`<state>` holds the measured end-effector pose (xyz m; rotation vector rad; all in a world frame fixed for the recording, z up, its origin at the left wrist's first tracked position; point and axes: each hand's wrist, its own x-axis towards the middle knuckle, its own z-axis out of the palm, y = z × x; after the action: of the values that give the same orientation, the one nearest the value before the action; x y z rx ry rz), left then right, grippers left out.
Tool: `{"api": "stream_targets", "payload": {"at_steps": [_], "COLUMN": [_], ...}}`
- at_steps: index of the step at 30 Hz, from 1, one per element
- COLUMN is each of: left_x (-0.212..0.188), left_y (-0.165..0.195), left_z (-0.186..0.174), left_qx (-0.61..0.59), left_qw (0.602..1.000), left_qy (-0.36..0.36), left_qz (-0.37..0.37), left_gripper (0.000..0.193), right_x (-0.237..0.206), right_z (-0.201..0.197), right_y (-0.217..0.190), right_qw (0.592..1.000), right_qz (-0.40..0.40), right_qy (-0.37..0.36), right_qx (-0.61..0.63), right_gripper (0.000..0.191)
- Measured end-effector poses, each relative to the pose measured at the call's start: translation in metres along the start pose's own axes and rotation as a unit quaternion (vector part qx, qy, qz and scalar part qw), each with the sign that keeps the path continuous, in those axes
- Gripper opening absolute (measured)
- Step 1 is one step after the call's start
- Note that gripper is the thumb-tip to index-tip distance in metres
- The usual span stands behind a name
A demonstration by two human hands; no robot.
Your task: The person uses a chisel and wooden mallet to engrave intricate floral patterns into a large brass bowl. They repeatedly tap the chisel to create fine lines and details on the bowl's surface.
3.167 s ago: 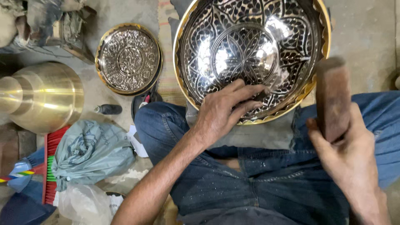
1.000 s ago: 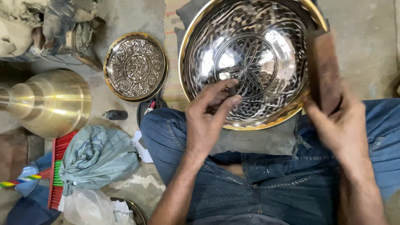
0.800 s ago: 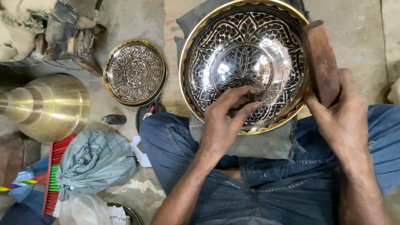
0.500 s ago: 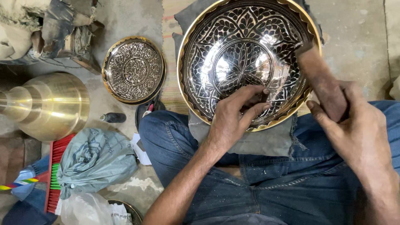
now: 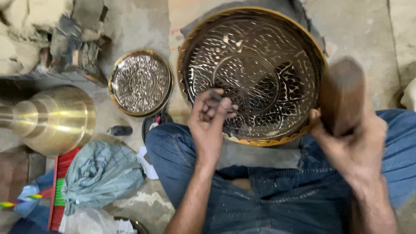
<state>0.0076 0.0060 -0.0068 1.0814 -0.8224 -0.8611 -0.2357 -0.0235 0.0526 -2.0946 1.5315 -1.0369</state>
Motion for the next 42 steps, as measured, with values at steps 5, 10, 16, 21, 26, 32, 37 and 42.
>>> {"api": "stream_targets", "payload": {"at_steps": [5,10,16,21,26,32,37,42], "left_x": [0.001,0.006,-0.009,-0.012,-0.005,-0.007,-0.001,0.001], "left_y": [-0.001,0.0,0.002,-0.005,-0.01,-0.012,-0.013,-0.013], "left_z": [-0.011,-0.002,0.016,0.036,0.04,0.041,0.04,0.037], "left_qx": [-0.071,-0.048,0.194,0.24,0.259,0.24,0.251,0.277], "left_qw": [0.996,0.998,0.975,0.952,0.941,0.947,0.94,0.929], "left_qy": [0.03,0.002,-0.082,-0.188,-0.219,-0.213,-0.232,-0.242], "left_qz": [-0.034,-0.044,-0.073,0.01,0.001,0.008,0.009,0.052], "left_gripper": [0.024,0.027,0.03,0.033,0.036,0.031,0.033,0.036], "right_x": [-0.023,-0.007,0.003,-0.004,0.003,0.02,0.041,0.051], "right_z": [-0.012,0.005,0.029,0.025,-0.004,-0.032,-0.038,-0.038], "right_y": [0.001,0.022,0.055,0.062,0.032,-0.001,-0.004,0.009], "right_qw": [0.99,0.999,0.972,0.993,0.989,0.978,0.946,0.917], "right_qz": [-0.135,0.033,0.182,0.083,0.095,0.02,-0.014,-0.088], "right_qy": [0.009,-0.012,-0.058,-0.08,-0.075,-0.152,-0.232,-0.221], "right_qx": [-0.039,0.029,0.137,0.013,-0.079,-0.14,-0.227,-0.319], "right_gripper": [0.048,0.035,0.041,0.049,0.052,0.065,0.055,0.038]}}
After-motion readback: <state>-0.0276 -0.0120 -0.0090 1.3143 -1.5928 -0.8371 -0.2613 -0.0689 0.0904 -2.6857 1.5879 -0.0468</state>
